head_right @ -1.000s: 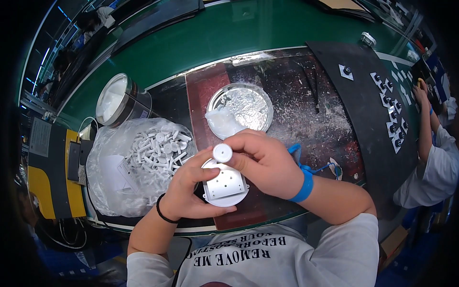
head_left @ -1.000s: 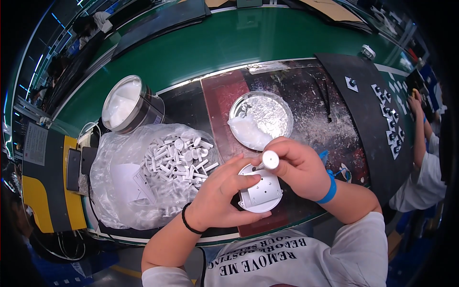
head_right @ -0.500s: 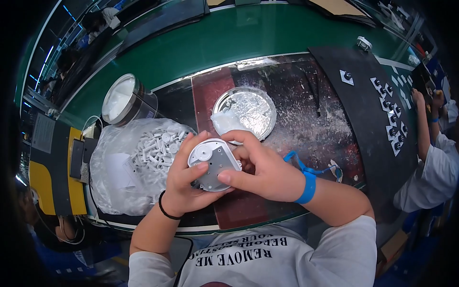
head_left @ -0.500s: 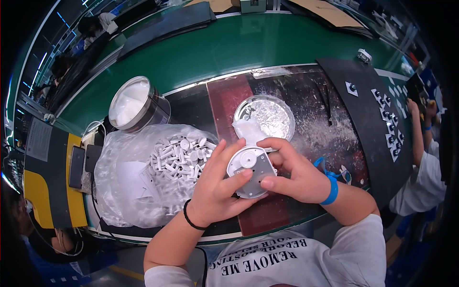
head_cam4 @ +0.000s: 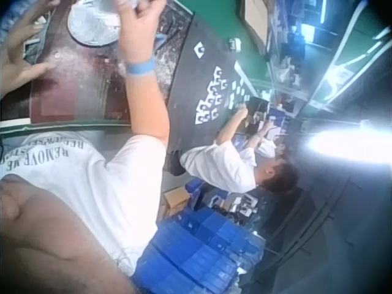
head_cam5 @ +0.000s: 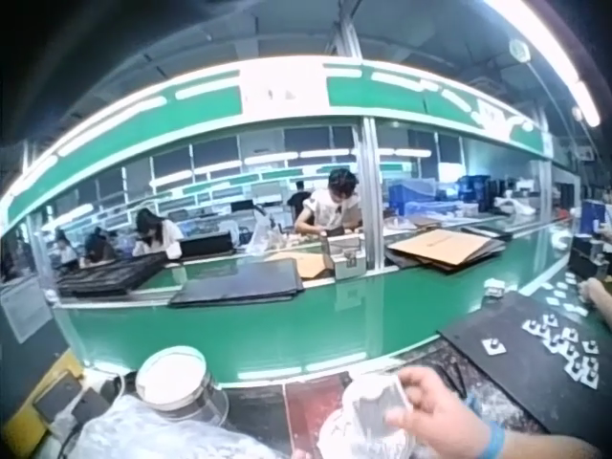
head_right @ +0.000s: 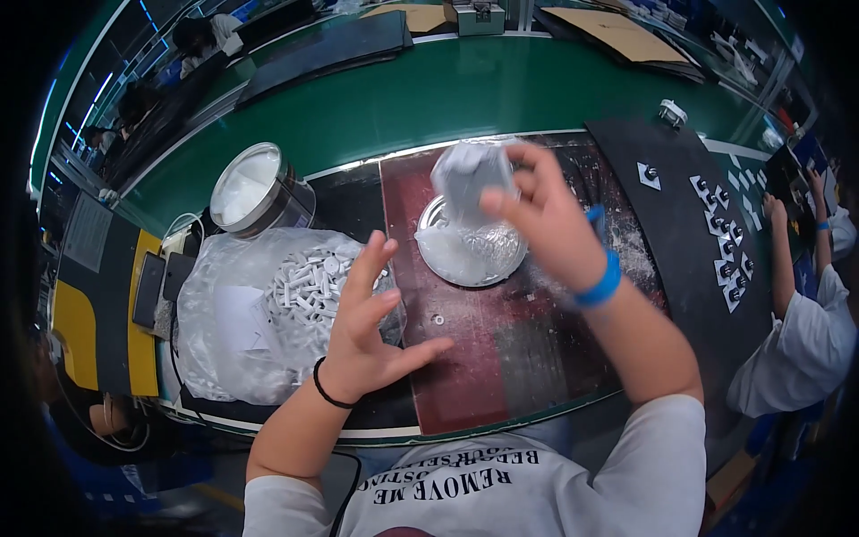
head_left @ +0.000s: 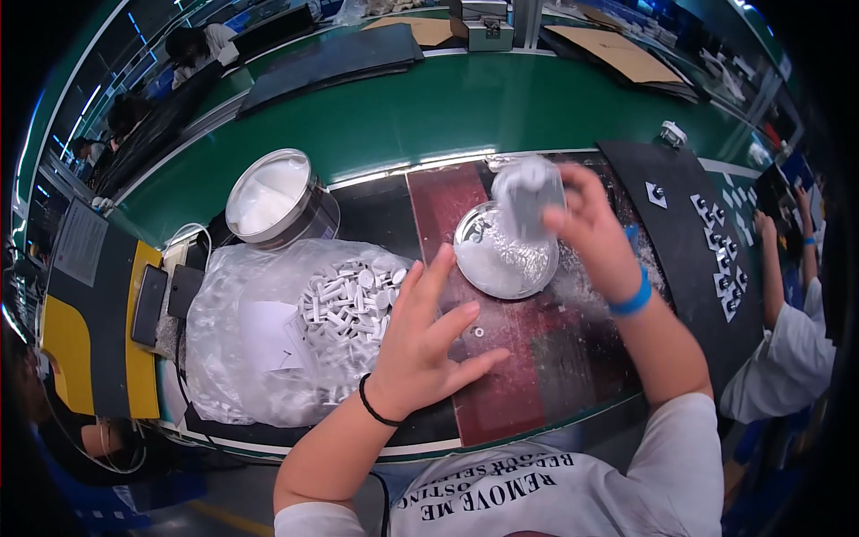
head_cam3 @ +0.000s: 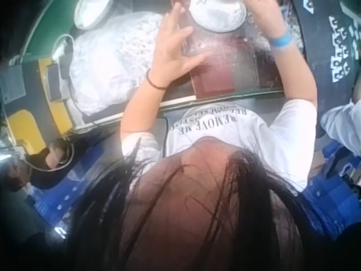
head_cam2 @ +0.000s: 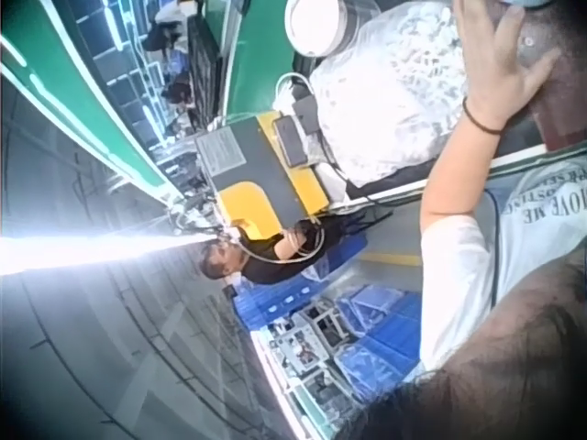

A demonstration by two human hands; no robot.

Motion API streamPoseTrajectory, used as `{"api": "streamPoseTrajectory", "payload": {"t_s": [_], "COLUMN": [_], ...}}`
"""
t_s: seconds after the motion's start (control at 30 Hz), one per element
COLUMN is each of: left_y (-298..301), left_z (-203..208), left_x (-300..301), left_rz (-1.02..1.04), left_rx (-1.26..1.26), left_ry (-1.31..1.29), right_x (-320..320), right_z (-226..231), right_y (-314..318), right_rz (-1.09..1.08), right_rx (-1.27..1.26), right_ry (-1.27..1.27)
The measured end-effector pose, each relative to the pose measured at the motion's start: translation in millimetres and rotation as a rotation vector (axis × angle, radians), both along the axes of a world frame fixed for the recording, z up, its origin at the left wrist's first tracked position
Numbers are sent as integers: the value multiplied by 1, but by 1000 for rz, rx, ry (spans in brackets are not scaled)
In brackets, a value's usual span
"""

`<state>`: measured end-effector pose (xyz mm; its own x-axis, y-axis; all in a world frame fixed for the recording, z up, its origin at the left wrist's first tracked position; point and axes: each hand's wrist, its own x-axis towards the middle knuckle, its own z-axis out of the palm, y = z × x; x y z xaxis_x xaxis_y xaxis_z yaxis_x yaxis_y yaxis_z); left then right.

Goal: The person assembles small plastic housing and metal pins by hand at a factory workstation.

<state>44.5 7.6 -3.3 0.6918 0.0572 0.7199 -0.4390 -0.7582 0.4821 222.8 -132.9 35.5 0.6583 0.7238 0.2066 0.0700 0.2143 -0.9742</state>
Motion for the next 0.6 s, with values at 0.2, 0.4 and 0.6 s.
{"api": "streamPoseTrajectory", "payload": {"t_s": [0.2, 0.4, 0.6], "left_y": [-2, 2, 5], "left_z": [13, 14, 16], "left_x": [-4, -7, -9], "left_rz": [112, 92, 93], "left_rx": [139, 198, 230], "left_ry": [3, 14, 29], "right_x": [135, 184, 198], "right_z": [-32, -60, -76], "right_y": [60, 116, 128], "right_rz": [-455, -534, -567], "right_rx": [-322, -431, -786], "right_ry": [-3, -101, -428]}}
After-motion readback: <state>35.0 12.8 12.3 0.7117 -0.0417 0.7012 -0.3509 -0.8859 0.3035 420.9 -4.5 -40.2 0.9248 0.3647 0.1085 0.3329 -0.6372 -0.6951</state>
